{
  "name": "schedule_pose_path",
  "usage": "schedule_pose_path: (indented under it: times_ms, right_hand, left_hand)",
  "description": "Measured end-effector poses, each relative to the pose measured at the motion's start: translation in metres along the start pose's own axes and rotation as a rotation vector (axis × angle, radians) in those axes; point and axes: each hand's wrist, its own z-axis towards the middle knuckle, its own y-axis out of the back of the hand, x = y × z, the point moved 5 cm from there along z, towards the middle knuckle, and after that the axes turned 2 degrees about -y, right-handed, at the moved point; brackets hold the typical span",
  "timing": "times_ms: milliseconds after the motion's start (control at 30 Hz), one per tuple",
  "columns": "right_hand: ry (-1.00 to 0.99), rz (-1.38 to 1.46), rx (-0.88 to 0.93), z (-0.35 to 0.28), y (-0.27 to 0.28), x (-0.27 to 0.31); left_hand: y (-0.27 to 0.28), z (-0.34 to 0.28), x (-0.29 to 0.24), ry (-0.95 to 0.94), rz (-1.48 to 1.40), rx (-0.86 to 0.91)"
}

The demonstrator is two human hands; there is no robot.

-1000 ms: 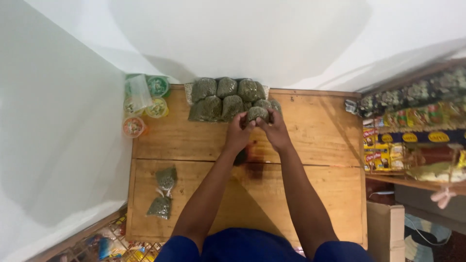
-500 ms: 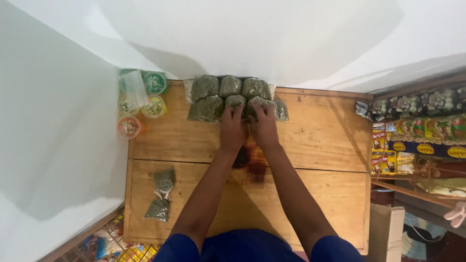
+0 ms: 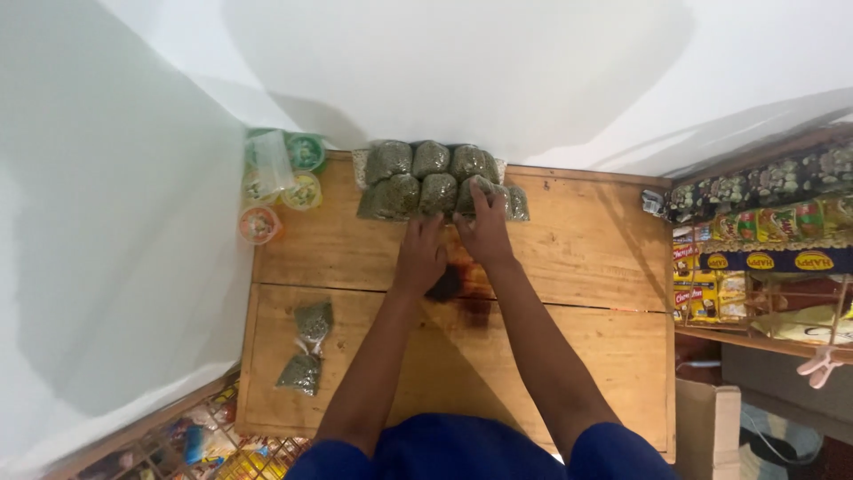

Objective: Organizing and sorting small plastic bags of dried herbs or products on a wooden counter.

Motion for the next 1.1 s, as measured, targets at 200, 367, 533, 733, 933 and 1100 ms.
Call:
schedule_pose_path:
  times_ms: [200, 367, 533, 733, 933, 1100]
  right_hand:
    - [-0.009, 0.146, 0.082, -0.054, -0.021, 0.004]
    - [0.136, 0.118, 0.157, -0.094, -0.067, 0.005]
    - [0.210, -0.010, 0.275, -0.129, -0.091, 0.032]
    - [0.461, -0.005, 0.319, -0.152, -0.136, 0.053]
    - [0.243, 0.040, 0.780, -0.184, -0.190, 0.090]
    - [0.239, -0.073, 1.040, -0.226, -0.201, 0.123]
  left_hand:
    - [0.032, -0.073, -0.009, 0.243, -0.215, 0.083]
    - [0.060, -0.110, -0.013, 0.425, -0.270, 0.069]
    - [0.074, -0.167, 0.000, 0.356, -0.256, -0.088]
    - [0.099, -0.240, 0.043, 0.448, 0.033, -0.375]
    - [0.161, -0.284, 0.067, 0.646, 0.328, -0.390]
    - [0.161, -0.301, 0.092, 0.906, 0.290, -0.018]
